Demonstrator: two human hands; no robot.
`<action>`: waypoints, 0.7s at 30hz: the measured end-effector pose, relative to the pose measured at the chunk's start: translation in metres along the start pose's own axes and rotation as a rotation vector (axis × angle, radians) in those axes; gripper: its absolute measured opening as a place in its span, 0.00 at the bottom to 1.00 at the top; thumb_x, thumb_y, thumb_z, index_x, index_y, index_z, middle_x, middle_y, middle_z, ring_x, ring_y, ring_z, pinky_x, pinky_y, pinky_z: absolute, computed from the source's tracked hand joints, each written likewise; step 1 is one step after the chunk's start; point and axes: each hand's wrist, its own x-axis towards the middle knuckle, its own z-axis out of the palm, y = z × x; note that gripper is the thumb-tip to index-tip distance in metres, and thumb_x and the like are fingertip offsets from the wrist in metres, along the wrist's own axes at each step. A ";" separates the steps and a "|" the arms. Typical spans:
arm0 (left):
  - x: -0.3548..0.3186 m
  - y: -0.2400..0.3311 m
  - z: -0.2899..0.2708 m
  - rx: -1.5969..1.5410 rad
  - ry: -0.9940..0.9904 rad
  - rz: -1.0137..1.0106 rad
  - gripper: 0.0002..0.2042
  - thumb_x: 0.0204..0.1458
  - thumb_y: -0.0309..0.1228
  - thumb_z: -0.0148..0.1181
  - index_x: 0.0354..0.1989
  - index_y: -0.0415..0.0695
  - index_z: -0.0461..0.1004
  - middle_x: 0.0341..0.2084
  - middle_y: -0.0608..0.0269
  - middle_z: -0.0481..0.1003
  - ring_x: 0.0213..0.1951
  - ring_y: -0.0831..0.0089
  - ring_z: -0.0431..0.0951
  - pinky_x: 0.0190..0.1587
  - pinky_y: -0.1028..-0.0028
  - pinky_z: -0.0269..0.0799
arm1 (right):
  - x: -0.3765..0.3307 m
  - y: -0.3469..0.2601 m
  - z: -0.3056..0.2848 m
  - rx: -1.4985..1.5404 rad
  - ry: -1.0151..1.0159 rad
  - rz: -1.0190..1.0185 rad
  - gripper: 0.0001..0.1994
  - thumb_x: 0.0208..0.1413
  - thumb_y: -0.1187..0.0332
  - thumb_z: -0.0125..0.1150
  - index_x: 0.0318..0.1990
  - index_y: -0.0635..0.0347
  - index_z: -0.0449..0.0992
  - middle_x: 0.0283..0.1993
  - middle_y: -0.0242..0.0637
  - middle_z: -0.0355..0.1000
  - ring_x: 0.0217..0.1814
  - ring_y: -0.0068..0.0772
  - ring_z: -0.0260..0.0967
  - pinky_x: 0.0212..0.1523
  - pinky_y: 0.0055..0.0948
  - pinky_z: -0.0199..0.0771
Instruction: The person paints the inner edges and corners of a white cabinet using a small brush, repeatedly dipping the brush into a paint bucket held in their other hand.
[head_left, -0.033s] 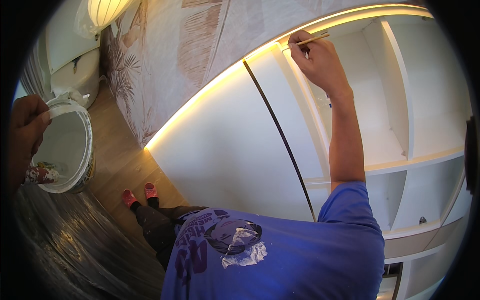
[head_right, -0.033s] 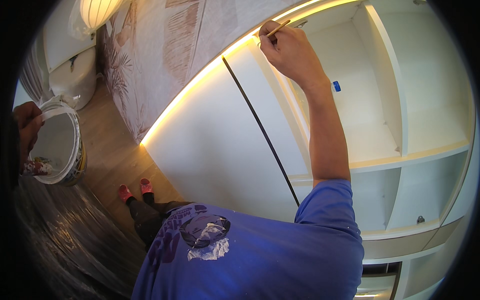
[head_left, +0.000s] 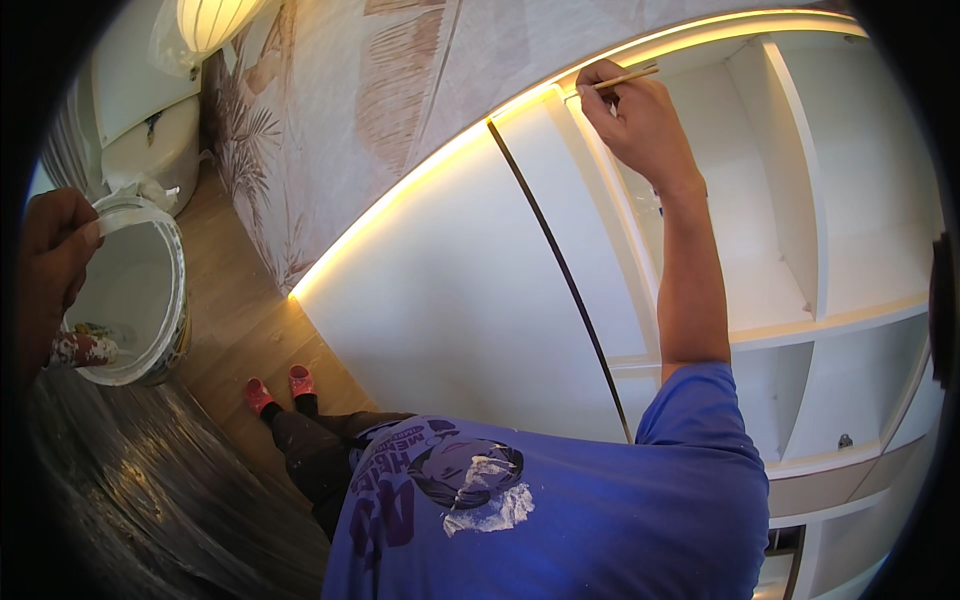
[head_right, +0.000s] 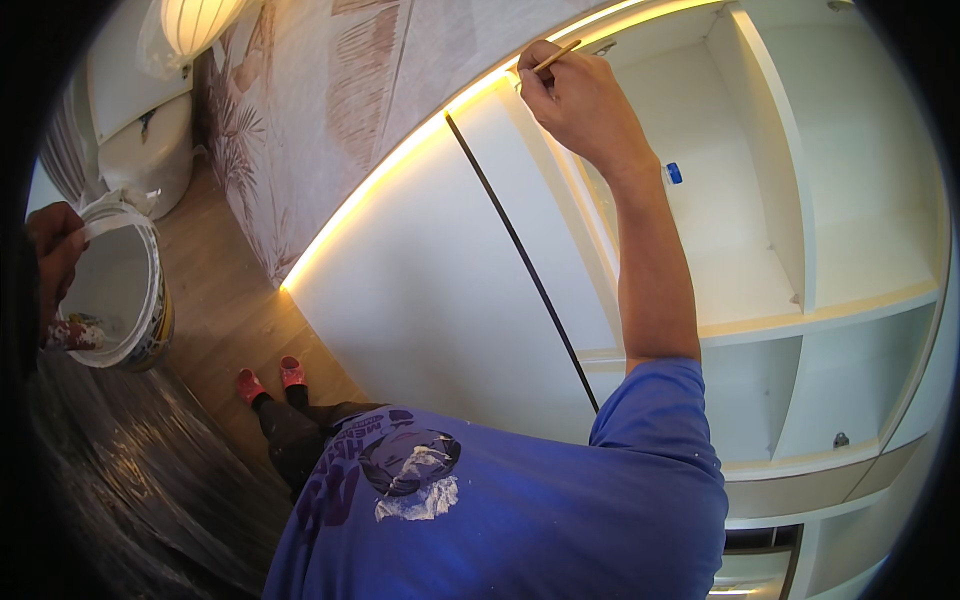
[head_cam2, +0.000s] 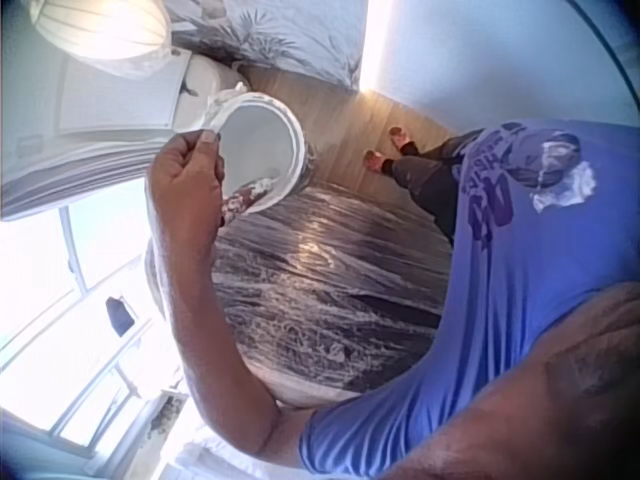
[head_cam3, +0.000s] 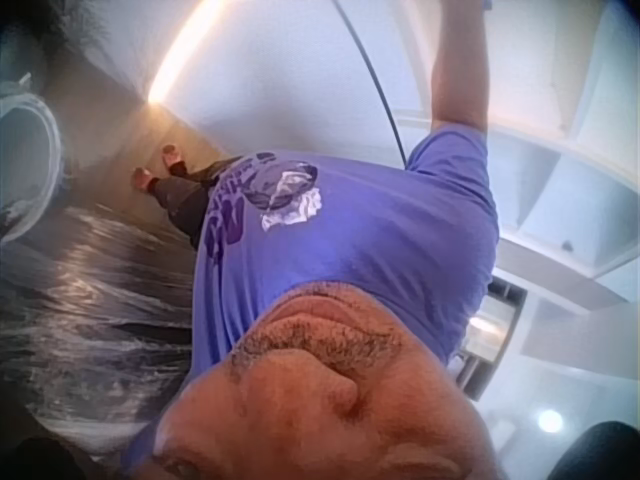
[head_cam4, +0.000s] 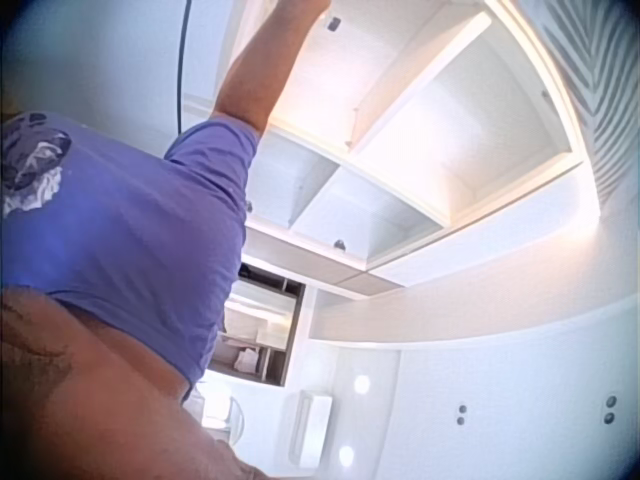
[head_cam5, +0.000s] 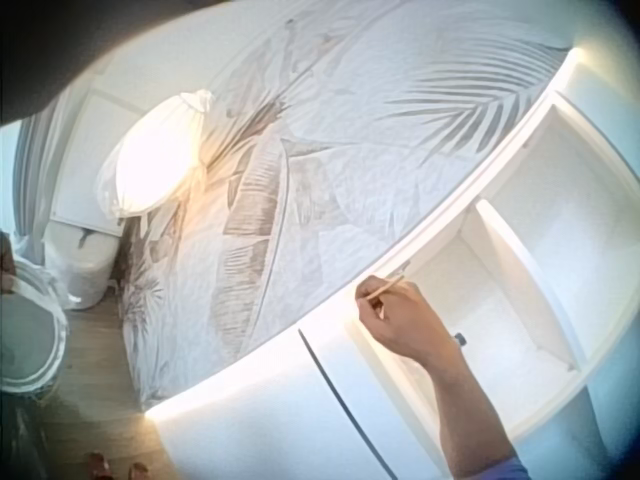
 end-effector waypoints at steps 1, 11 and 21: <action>0.001 0.001 -0.001 0.008 0.003 -0.003 0.11 0.67 0.36 0.51 0.33 0.45 0.70 0.15 0.76 0.60 0.17 0.85 0.58 0.20 0.76 0.54 | 0.002 0.000 0.001 -0.007 0.003 -0.005 0.08 0.62 0.69 0.56 0.35 0.65 0.75 0.17 0.37 0.67 0.18 0.30 0.60 0.25 0.34 0.62; 0.001 0.010 0.001 0.031 -0.009 -0.018 0.10 0.67 0.36 0.51 0.34 0.44 0.70 0.15 0.75 0.60 0.17 0.85 0.58 0.20 0.76 0.54 | 0.006 0.004 0.010 0.010 0.072 -0.079 0.09 0.64 0.68 0.55 0.38 0.65 0.77 0.18 0.38 0.69 0.19 0.30 0.62 0.26 0.33 0.64; -0.004 0.017 -0.003 0.022 -0.047 -0.056 0.10 0.67 0.35 0.50 0.34 0.44 0.70 0.16 0.74 0.60 0.18 0.85 0.58 0.21 0.76 0.54 | 0.002 -0.004 0.003 0.016 0.066 -0.044 0.09 0.64 0.69 0.55 0.36 0.66 0.76 0.17 0.38 0.66 0.17 0.30 0.59 0.24 0.33 0.61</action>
